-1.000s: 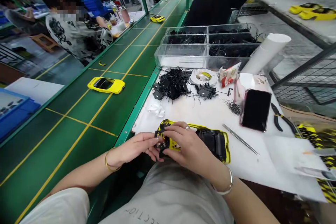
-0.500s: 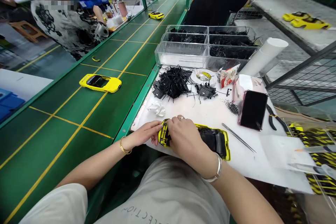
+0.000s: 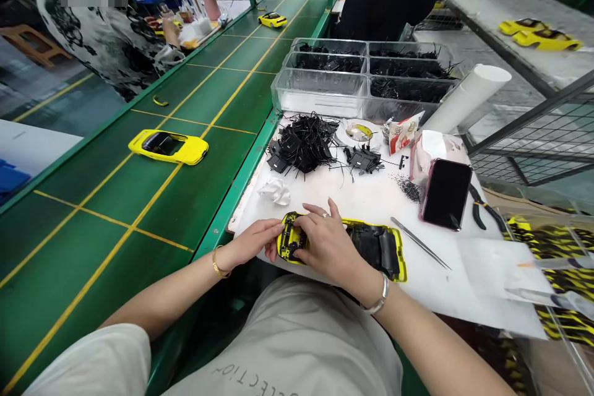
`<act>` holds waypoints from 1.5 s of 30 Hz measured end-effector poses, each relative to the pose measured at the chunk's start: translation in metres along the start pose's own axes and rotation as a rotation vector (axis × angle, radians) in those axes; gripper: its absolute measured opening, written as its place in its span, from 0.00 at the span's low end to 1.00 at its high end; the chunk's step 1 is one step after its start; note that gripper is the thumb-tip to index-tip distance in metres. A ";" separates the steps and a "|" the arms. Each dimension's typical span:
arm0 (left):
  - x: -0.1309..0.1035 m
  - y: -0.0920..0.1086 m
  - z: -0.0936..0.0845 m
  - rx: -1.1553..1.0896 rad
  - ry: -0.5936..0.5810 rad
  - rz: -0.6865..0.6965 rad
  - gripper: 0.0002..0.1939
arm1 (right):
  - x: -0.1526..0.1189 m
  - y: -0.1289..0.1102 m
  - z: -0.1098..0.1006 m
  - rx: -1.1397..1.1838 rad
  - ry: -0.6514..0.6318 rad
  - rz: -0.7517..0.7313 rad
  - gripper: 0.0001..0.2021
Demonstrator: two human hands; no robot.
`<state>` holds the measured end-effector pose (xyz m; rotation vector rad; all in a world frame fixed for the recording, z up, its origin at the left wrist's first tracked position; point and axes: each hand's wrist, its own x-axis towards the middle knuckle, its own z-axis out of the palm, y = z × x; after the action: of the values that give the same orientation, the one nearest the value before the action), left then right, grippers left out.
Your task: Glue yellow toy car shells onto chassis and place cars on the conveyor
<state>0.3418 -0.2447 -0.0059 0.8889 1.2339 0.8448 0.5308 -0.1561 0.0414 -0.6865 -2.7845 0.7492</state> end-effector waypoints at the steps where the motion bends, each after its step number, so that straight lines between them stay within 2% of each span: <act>1: 0.000 0.000 0.000 0.001 0.000 -0.009 0.29 | 0.002 0.000 0.001 -0.011 -0.016 -0.007 0.20; 6: -0.013 0.008 0.004 -0.008 -0.045 -0.078 0.27 | 0.003 -0.008 -0.008 -0.076 -0.072 -0.006 0.27; 7: -0.019 0.009 0.005 -0.016 -0.097 -0.114 0.26 | -0.003 -0.010 -0.013 -0.059 -0.084 -0.021 0.28; 9: -0.031 0.011 0.009 -0.011 -0.278 -0.212 0.25 | -0.027 -0.016 -0.021 0.014 -0.061 -0.091 0.27; 11: -0.041 0.012 0.012 0.035 -0.417 -0.292 0.25 | -0.061 -0.019 -0.027 0.118 0.101 -0.115 0.23; 12: -0.043 0.012 0.014 0.067 -0.412 -0.308 0.26 | -0.081 -0.020 -0.027 0.171 0.230 -0.069 0.19; 13: -0.043 0.012 0.016 0.094 -0.366 -0.313 0.27 | -0.100 -0.019 -0.026 0.213 0.350 0.045 0.13; 14: -0.041 0.012 0.019 0.107 -0.308 -0.312 0.27 | -0.118 -0.017 -0.023 0.239 0.406 0.184 0.05; 15: -0.037 0.011 0.023 0.103 -0.269 -0.311 0.25 | -0.134 -0.014 -0.019 0.240 0.381 0.330 0.03; 16: -0.033 0.010 0.027 0.086 -0.264 -0.313 0.23 | -0.146 -0.011 -0.013 0.264 0.296 0.446 0.09; 18: -0.023 0.008 0.038 0.026 -0.337 -0.318 0.20 | -0.160 -0.004 0.003 0.387 0.078 0.588 0.18; 20: -0.016 0.005 0.049 -0.037 -0.390 -0.309 0.18 | -0.161 0.003 0.018 0.613 -0.045 0.656 0.22; 23: -0.013 -0.002 0.060 -0.112 -0.368 -0.295 0.21 | -0.153 0.012 0.034 0.893 -0.050 0.736 0.25; 25: -0.014 -0.007 0.063 -0.138 -0.324 -0.276 0.24 | -0.148 0.016 0.037 0.993 -0.044 0.720 0.25; 29: -0.015 -0.016 0.066 -0.155 -0.250 -0.248 0.27 | -0.147 0.022 0.041 1.024 -0.060 0.601 0.25; 34: -0.015 -0.026 0.064 -0.163 -0.240 -0.256 0.27 | -0.153 0.024 0.053 1.041 -0.054 0.594 0.24; 36: -0.014 -0.028 0.063 -0.164 -0.256 -0.253 0.26 | -0.154 0.022 0.062 1.097 -0.015 0.601 0.23; 41: -0.015 -0.026 0.061 -0.169 -0.258 -0.210 0.25 | -0.151 0.009 0.082 1.255 0.181 0.656 0.22; 45: -0.016 -0.022 0.061 -0.158 -0.260 -0.194 0.24 | -0.150 0.003 0.079 1.175 0.188 0.710 0.24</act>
<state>0.4014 -0.2745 -0.0127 0.7138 0.9938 0.6400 0.6414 -0.2597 -0.0355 -1.2849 -1.4053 1.9919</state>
